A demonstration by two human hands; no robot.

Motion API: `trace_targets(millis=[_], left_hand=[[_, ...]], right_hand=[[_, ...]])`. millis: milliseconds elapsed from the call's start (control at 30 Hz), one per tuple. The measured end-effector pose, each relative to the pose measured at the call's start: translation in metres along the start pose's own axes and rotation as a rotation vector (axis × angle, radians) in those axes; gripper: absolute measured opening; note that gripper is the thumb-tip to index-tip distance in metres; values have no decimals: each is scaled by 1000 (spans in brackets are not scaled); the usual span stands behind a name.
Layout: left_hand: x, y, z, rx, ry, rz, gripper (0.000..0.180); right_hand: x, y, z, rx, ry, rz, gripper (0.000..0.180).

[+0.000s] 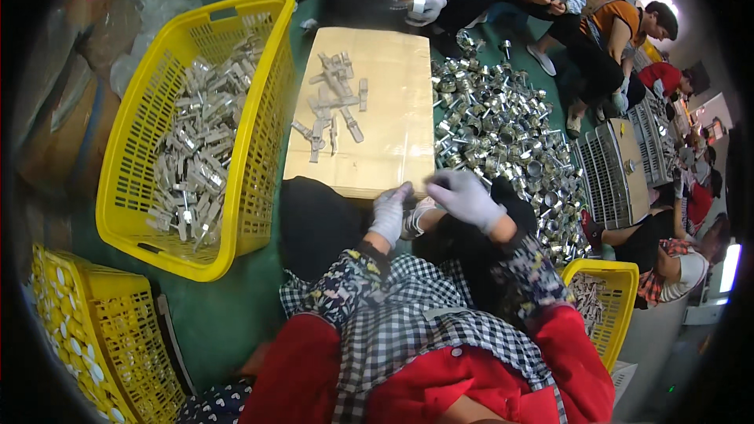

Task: The recorder is assembling small metal hinge components by hand, taking parts from bins and arranging them on a small wooden platform.

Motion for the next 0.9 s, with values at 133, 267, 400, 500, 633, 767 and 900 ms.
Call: trace_targets(millis=[133, 267, 400, 500, 633, 767, 900], left_hand=[[22, -17, 21, 385, -157, 44, 17], [55, -123, -34, -92, -361, 44, 55], [39, -123, -6, -257, -342, -74, 43], [35, -110, -3, -303, -238, -119, 35], [30, -86, -7, -341, -17, -163, 26], [-2, -32, 2, -65, 24, -154, 34], [-9, -31, 11, 90, -14, -253, 37]], right_hand=[[96, -6, 36, -204, 26, 113, 38], [178, -37, 108, -454, -57, 254, 44], [194, -7, 89, -434, 50, 413, 49], [193, 2, 71, -380, 153, 403, 31], [171, -11, 43, -336, 221, 122, 31], [100, 50, -16, 479, 216, 234, 31], [66, 123, -11, 631, 267, 304, 32]])
Point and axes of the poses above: each hand's wrist, its own x-axis towards the middle knuckle, its own z-axis out of the palm, y = z × x, the point moved 10 cm from there along x, towards the middle knuckle, and after that the axes turned 7 degrees about z, right-handed, at the moved point
